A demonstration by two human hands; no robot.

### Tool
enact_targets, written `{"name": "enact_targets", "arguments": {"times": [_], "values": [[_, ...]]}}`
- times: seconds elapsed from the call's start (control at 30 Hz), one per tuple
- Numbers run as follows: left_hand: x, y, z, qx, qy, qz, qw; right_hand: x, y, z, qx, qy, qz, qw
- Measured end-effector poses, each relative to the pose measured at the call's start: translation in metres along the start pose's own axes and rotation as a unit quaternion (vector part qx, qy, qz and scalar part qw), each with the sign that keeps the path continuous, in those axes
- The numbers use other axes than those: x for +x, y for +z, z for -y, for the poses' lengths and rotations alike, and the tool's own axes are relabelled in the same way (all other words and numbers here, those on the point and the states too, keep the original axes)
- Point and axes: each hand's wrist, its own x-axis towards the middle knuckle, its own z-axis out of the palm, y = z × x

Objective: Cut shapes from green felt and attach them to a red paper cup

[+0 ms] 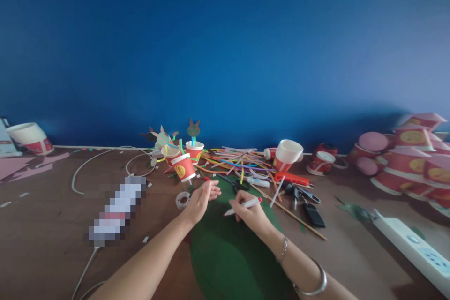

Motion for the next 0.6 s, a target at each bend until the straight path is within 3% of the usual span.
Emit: {"name": "enact_targets", "arguments": {"times": [0.3, 0.6], "values": [[0.0004, 0.0011, -0.0007, 0.0, -0.001, -0.008, 1.0, 0.0014, 0.0062, -0.0014, 0.004, -0.014, 0.006, 1.0], [0.0002, 0.0012, -0.0003, -0.002, 0.008, -0.008, 1.0, 0.0002, 0.0092, 0.0033, -0.055, -0.003, 0.006, 0.998]]}}
